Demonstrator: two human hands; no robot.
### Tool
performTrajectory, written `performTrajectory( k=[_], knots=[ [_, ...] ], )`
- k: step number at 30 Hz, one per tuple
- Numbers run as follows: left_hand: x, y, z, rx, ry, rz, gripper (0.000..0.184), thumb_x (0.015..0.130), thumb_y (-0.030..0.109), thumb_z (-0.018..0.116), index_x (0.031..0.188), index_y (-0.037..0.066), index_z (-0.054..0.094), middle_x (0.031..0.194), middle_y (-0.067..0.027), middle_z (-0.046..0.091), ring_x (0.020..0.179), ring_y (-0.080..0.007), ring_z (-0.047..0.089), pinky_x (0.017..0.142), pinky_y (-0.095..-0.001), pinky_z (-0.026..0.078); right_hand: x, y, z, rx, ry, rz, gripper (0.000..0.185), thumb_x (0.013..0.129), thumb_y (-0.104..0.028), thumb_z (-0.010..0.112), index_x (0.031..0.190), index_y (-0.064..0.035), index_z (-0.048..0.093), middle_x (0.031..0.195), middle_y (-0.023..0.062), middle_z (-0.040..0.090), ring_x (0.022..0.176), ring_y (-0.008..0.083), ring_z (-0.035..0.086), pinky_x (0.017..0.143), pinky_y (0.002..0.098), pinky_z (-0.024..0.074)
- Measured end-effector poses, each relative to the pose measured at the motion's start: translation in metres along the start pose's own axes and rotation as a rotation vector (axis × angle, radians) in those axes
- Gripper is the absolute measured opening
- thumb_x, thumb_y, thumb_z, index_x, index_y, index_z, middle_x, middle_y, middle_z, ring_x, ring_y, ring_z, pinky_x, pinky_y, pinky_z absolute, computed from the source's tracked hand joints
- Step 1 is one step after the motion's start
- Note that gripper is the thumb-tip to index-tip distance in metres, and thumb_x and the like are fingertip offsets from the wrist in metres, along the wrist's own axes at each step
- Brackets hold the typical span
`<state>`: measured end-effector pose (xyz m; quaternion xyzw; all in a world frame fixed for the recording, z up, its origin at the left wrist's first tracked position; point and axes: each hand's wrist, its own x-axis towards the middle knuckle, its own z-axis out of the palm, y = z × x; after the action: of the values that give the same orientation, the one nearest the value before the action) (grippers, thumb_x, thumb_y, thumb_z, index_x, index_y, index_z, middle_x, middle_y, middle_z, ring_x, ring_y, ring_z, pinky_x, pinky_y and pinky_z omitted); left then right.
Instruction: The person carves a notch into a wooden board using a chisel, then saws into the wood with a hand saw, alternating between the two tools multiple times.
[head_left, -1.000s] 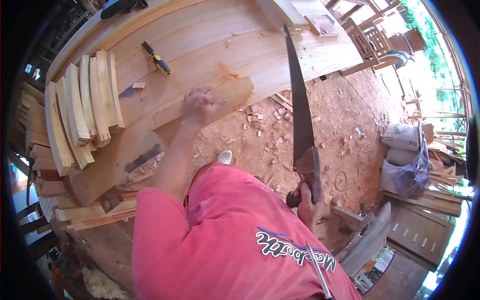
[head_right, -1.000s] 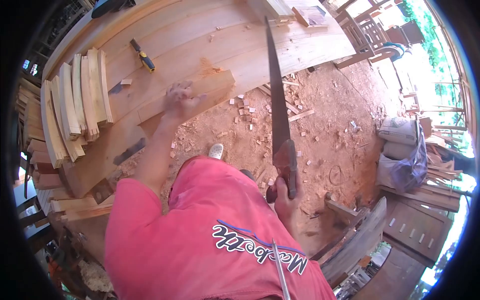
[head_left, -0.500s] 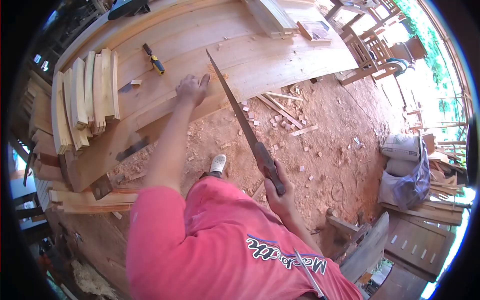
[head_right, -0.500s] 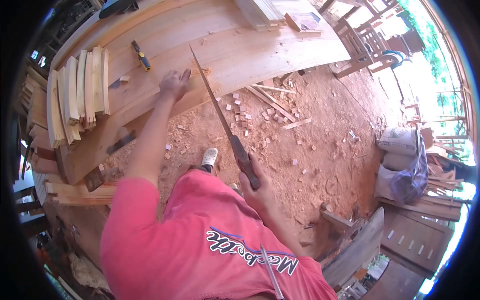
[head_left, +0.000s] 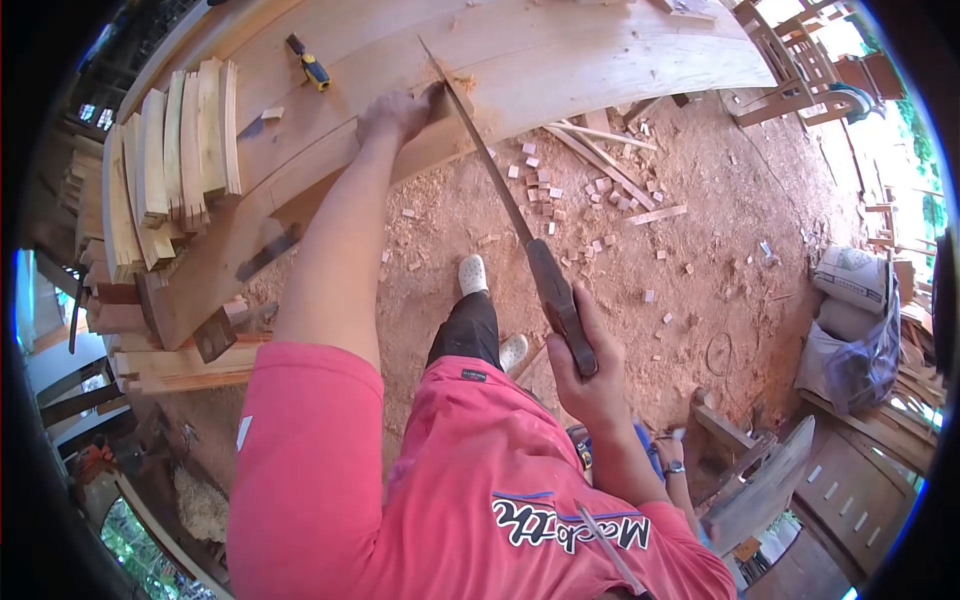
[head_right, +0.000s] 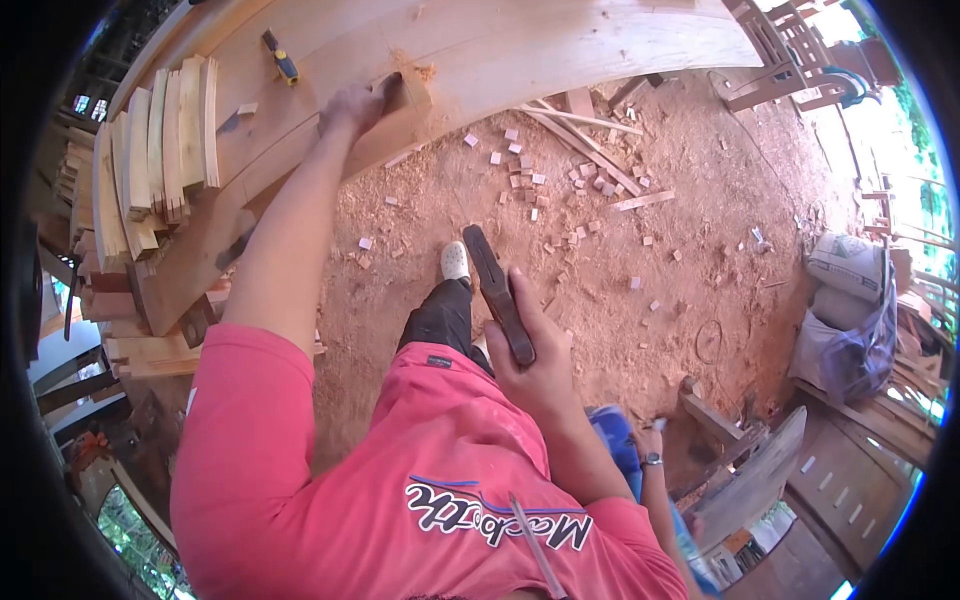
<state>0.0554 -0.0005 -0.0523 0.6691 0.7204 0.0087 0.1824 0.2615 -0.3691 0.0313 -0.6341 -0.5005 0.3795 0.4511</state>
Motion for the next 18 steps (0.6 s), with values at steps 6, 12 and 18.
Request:
performTrajectory(
  k=[6,12,18],
  knots=[
    [-0.002,-0.002,0.000,0.005,0.025,0.006,0.093,0.090,0.085,0.031,0.130,0.009,0.068,0.134,-0.0173,0.065,0.127,-0.0342,0.060,0.104,-0.0466,0.048,0.007,-0.006,0.005,-0.057,-0.005,-0.020,0.060,0.091,-0.004,0.067,0.147,0.0009,0.047,0.095,0.0133,0.073,0.075,0.0101,0.065,0.068,0.0259,0.0517],
    [0.000,-0.003,0.001,0.003,0.037,0.011,0.096,0.088,0.087,0.030,0.129,0.009,0.068,0.133,-0.0173,0.065,0.126,-0.0337,0.060,0.103,-0.0464,0.048,0.023,-0.018,0.007,-0.003,-0.026,0.087,0.059,0.092,-0.004,0.065,0.148,0.0008,0.046,0.096,0.0157,0.072,0.077,0.0110,0.066,0.068,0.0269,0.0518],
    [0.004,-0.004,0.005,0.019,0.052,0.035,0.098,0.087,0.088,0.030,0.128,0.008,0.068,0.132,-0.0172,0.066,0.125,-0.0335,0.061,0.102,-0.0458,0.049,0.046,-0.024,0.018,-0.013,-0.057,0.052,0.059,0.093,-0.006,0.064,0.149,-0.0002,0.045,0.108,0.0199,0.073,0.090,0.0154,0.070,0.079,0.0279,0.0535]
  ],
)
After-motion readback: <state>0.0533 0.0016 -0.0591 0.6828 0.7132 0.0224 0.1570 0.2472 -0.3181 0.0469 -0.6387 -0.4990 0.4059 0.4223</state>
